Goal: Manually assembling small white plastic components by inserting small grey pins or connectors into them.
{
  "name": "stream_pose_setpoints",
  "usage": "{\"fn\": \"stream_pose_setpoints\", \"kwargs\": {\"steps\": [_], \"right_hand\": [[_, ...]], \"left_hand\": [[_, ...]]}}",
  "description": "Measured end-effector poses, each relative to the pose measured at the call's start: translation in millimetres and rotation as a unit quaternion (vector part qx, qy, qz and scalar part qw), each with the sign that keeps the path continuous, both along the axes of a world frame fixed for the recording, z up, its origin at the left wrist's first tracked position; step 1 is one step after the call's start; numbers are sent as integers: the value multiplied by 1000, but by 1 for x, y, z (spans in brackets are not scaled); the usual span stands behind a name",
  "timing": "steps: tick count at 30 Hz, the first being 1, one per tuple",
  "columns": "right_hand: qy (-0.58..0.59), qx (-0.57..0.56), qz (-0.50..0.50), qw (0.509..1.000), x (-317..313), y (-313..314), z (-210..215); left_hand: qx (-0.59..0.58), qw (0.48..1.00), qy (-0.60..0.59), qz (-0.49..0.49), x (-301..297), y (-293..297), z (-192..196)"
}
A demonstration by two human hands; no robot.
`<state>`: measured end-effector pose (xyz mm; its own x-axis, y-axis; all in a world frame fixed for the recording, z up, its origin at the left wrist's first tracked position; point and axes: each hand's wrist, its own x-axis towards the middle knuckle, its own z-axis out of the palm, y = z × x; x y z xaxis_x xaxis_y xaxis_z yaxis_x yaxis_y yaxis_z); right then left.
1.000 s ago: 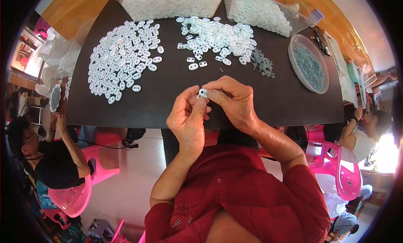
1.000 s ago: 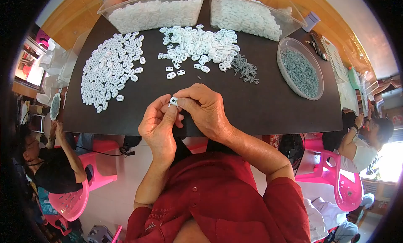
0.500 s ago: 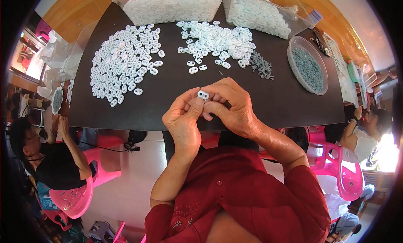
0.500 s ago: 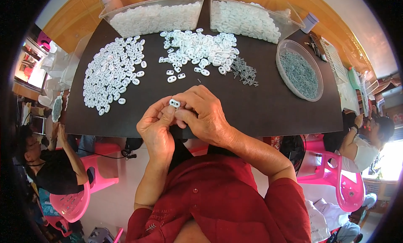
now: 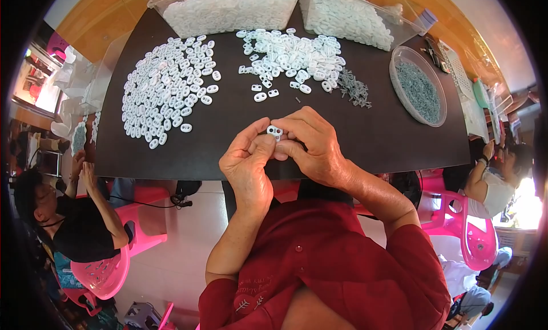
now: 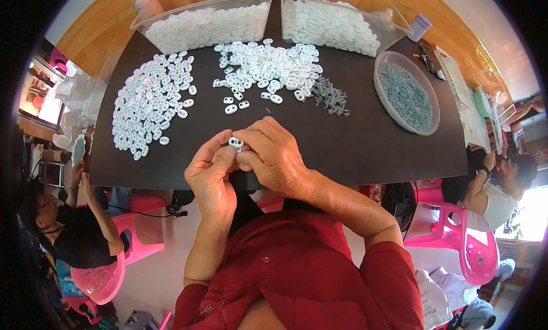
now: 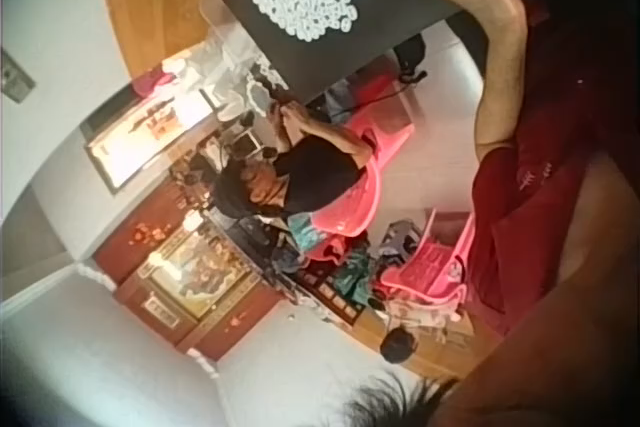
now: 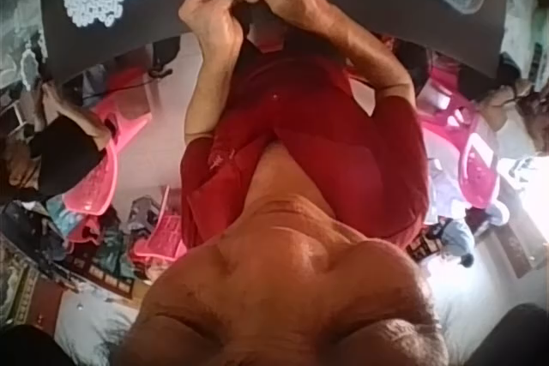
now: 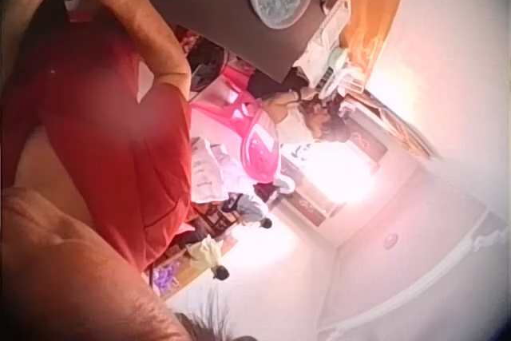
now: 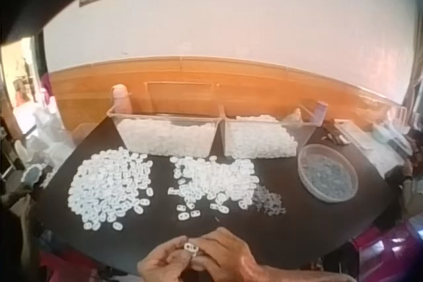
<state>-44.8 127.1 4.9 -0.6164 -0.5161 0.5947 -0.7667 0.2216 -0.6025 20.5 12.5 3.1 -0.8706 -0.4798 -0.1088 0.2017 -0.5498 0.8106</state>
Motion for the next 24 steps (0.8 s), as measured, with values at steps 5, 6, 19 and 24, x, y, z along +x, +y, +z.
{"fn": "stream_pose_setpoints", "kwargs": {"steps": [5,6,19,24], "right_hand": [[-16,-11,-4,1000,0,0,0],[-23,-18,-4,1000,1,-1,0],[-20,-47,-7,999,6,-6,0],[-29,-66,0,997,7,-7,0]], "left_hand": [[-39,999,30,-21,0,-1,-8],[-39,999,30,-20,1,-1,-9],[-109,992,62,2,4,-5,-11],[-123,990,68,-14,4,-7,-14]]}}
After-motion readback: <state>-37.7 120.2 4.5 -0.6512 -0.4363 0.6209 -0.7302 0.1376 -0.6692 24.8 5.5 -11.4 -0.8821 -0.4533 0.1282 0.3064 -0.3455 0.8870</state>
